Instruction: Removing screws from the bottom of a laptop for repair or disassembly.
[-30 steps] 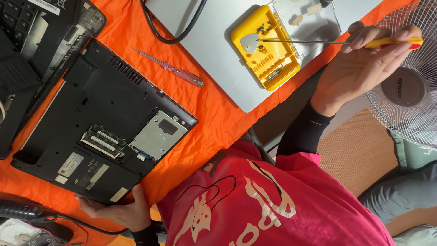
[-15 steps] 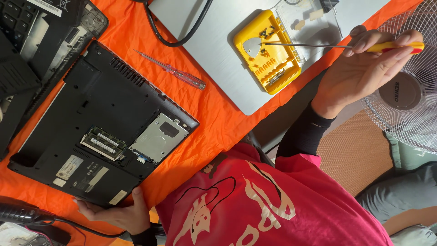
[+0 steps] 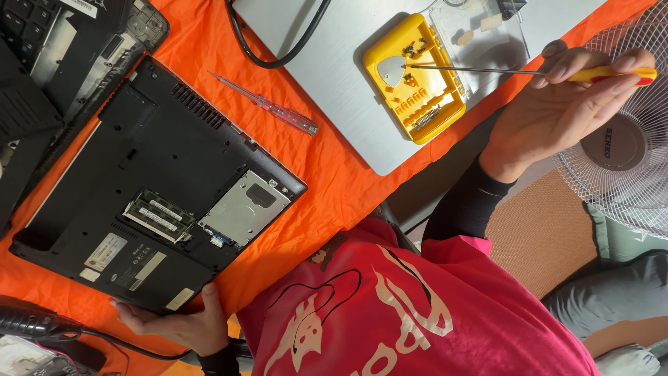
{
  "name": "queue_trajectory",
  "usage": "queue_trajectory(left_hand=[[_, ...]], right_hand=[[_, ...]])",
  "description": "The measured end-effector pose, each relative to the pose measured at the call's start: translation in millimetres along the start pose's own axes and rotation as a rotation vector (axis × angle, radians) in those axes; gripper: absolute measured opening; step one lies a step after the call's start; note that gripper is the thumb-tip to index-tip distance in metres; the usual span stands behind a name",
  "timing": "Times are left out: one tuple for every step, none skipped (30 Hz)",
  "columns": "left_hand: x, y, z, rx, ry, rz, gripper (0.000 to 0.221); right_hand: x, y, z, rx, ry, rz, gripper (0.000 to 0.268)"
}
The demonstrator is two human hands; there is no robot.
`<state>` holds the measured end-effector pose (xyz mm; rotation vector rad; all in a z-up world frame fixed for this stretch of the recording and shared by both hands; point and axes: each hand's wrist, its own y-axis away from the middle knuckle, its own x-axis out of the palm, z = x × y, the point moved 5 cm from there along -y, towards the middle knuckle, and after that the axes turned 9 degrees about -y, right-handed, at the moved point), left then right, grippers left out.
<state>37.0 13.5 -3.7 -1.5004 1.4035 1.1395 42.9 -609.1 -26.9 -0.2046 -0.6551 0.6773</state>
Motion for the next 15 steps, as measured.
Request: queue_trajectory(left_hand=[[0.0, 0.3, 0.5, -0.002, -0.001, 0.000, 0.117], [-0.4, 1.0, 1.4, -0.010, -0.015, 0.004, 0.117], [-0.9, 1.6, 2.4, -0.018, -0.028, 0.008, 0.118], [-1.0, 1.8, 2.6, -0.021, -0.029, 0.006, 0.118], [-1.0, 2.0, 3.0, -0.028, -0.032, 0.010, 0.118], [-0.8, 2.3, 3.3, -0.036, -0.034, 0.016, 0.119], [-1.2, 2.6, 3.5, -0.039, -0.035, 0.015, 0.119], [-1.0, 2.6, 3.4, -0.037, -0.029, 0.016, 0.119], [-0.8, 2.7, 3.1, -0.035, -0.023, 0.018, 0.119], [-1.2, 1.9, 1.7, -0.037, -0.022, 0.017, 0.119], [-1.5, 1.1, 0.1, -0.035, -0.014, 0.017, 0.119], [-2.1, 0.1, -1.5, -0.032, -0.007, 0.017, 0.119], [-2.3, 0.1, -1.3, -0.033, -0.006, 0.016, 0.119], [-2.1, 0.1, -1.5, -0.032, 0.001, 0.016, 0.119], [-1.8, 0.1, -1.7, -0.031, 0.008, 0.017, 0.120]], right_hand=[[-2.0, 0.3, 0.5, 0.002, -0.001, 0.000, 0.022], [-3.4, 0.7, 0.4, 0.002, -0.007, 0.005, 0.022], [-4.7, 1.2, 0.4, 0.002, -0.013, 0.010, 0.022], [-1.6, 1.0, 0.7, 0.005, -0.016, 0.011, 0.022], [-1.1, 0.9, 1.0, 0.008, -0.016, -0.039, 0.023], [-0.6, 0.9, 1.9, 0.010, -0.016, -0.089, 0.024], [-3.4, 0.9, 0.9, 0.012, -0.017, -0.087, 0.024], [-7.0, 0.8, 0.4, 0.007, -0.026, -0.097, 0.024], [-10.6, 0.5, 0.0, 0.003, -0.035, -0.107, 0.025], [-12.4, 0.9, -0.5, 0.003, -0.035, -0.105, 0.025], [-13.1, 1.1, -0.7, -0.004, -0.046, -0.081, 0.025], [-13.7, 1.6, -0.9, -0.012, -0.057, -0.057, 0.024], [-13.2, 1.8, -1.0, -0.012, -0.058, -0.055, 0.024], [-12.8, 1.7, -0.6, -0.014, -0.060, -0.053, 0.024], [-12.4, 1.6, -0.3, -0.017, -0.063, -0.051, 0.024]])
